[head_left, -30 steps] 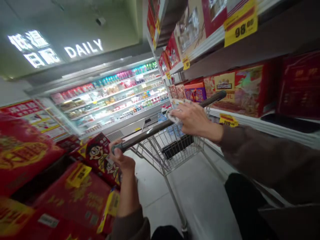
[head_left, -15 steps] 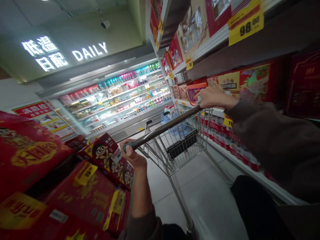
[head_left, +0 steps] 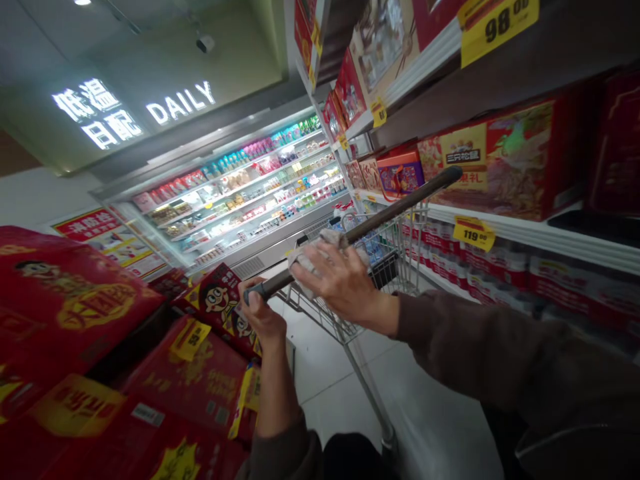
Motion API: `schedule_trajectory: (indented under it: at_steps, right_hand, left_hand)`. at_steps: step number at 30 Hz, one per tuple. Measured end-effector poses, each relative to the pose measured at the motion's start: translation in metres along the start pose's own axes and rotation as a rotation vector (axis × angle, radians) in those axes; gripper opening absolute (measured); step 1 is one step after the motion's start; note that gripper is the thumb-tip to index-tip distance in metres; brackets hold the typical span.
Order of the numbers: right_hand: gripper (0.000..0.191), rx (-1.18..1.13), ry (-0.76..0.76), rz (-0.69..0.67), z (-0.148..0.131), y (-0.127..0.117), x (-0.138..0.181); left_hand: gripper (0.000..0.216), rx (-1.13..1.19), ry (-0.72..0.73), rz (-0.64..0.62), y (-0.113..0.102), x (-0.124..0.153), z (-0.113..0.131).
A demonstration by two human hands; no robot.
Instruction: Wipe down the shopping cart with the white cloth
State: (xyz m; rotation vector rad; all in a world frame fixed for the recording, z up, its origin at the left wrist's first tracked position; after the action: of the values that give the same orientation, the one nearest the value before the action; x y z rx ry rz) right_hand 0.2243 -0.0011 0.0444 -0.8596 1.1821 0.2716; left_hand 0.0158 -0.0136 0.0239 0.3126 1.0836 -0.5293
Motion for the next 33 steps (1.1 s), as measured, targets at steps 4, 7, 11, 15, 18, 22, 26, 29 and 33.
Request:
schedule_trajectory:
  at_steps: [4,7,11,15,18,22,26,29,33]
  right_hand:
    - [0.061,0.013,0.184,-0.015,0.068,-0.003,0.021]
    - [0.063,0.025,0.368,-0.056,0.137,-0.012,0.026]
    - [0.054,0.059,0.601,-0.044,0.21,-0.02,0.022]
    - [0.042,0.051,0.638,-0.079,0.193,-0.018,0.009]
    - [0.047,0.017,0.574,-0.073,0.132,-0.017,0.003]
    - [0.052,-0.046,0.446,-0.043,0.049,-0.02,0.004]
    - [0.058,-0.099,0.312,-0.094,0.014,-0.024,0.012]
    - [0.059,-0.109,0.223,-0.123,0.028,-0.024,0.019]
    - [0.058,-0.072,0.271,-0.101,0.08,-0.024,0.023]
  left_hand:
    - [0.043,0.021,0.016,-0.008,-0.002,0.002,0.004]
    - [0.044,0.026,0.022,-0.012,0.003,0.005,0.011]
    - [0.047,0.093,0.017,-0.031,0.016,0.013,0.024]
    - [0.055,0.077,-0.012,-0.07,0.029,0.022,0.042]
    - [0.061,0.051,-0.016,-0.135,0.038,0.028,0.054]
    - [0.075,0.039,-0.019,-0.193,0.052,0.036,0.064]
    - [0.084,0.11,-0.057,-0.159,0.063,0.043,0.068]
    - [0.079,0.117,-0.064,-0.146,0.067,0.045,0.075]
    - [0.059,0.071,-0.043,-0.123,0.071,0.048,0.091]
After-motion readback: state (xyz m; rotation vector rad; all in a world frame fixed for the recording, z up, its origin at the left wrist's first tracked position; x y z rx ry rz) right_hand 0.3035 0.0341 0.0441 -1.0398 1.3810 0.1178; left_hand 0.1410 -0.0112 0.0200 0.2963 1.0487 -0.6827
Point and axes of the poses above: each hand's wrist, its own x-axis away from the middle knuckle, its own y-axis out of the palm, z = x × y, the point moved 2 cm from there along -x, towards the middle knuckle, and after that the axes turned 3 degrees about y, right-handed, at the moved point
